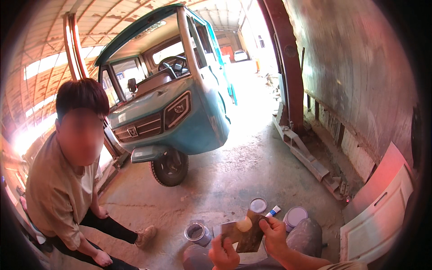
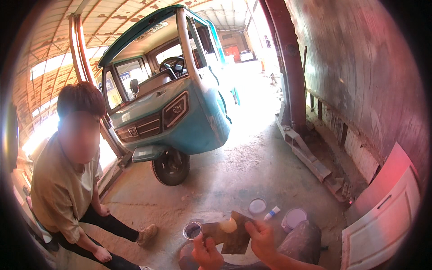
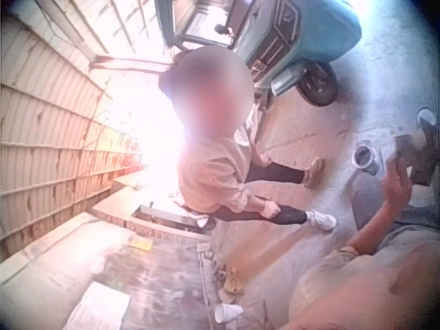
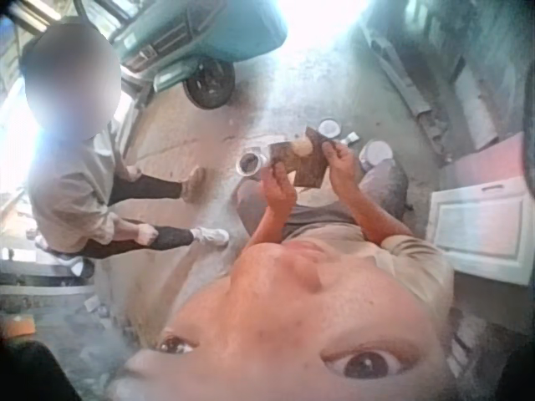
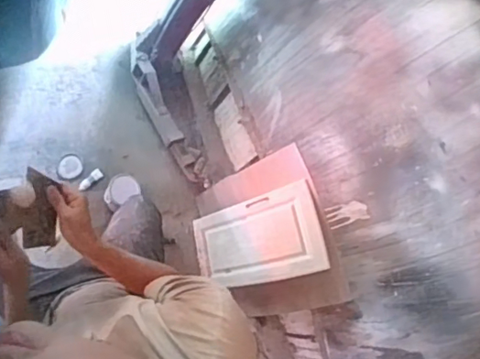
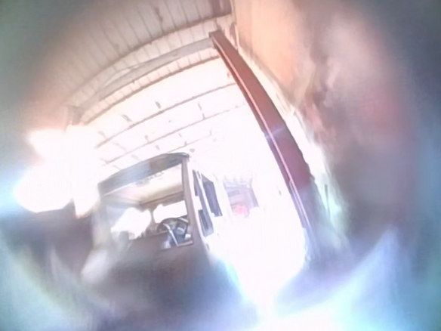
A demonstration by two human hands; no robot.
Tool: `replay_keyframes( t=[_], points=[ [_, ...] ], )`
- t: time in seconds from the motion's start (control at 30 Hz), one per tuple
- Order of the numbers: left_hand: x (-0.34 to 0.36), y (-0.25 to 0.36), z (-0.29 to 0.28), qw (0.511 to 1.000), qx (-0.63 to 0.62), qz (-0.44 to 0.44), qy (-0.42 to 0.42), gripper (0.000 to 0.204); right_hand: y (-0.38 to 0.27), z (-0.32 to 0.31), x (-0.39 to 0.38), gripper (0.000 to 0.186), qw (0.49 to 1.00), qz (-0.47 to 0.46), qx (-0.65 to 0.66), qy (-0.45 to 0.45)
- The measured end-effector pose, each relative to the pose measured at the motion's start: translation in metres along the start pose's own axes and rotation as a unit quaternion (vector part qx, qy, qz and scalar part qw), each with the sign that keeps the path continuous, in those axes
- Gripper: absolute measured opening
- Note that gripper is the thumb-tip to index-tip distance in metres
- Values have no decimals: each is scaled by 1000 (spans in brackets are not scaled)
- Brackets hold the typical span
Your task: The person mixes a beige filler on a flat board using a putty knife, then applies the filler to a vehicle door frame. The person smooths the filler along the door edge and inspects the surface.
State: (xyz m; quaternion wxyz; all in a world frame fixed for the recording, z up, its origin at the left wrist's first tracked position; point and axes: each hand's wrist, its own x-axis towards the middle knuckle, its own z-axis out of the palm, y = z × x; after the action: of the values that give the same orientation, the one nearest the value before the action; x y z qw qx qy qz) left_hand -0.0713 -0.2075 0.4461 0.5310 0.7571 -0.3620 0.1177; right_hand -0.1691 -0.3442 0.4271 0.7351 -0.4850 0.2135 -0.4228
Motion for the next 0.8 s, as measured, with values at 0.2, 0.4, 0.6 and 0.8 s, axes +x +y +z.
replay_keyframes(
  t=[0.2, 0.4, 0.6, 0.8],
  points=[
    [-5, -8, 3, 993, -46, 95, -60, 14, -55, 14, 36, 17, 975, -133, 123, 125],
    [21, -10, -3, 966, -234, -102, 28, 18, -78, 31, 7, 30, 872, -386, -222, -206],
    [31, -1, -19, 912, -370, -172, 40, 15, -54, 1, 20, 24, 851, -350, -320, -228],
    [32, -6, -27, 810, -546, -208, 41, 20, -17, -77, 25, 26, 868, -169, -427, -189]
  ],
)
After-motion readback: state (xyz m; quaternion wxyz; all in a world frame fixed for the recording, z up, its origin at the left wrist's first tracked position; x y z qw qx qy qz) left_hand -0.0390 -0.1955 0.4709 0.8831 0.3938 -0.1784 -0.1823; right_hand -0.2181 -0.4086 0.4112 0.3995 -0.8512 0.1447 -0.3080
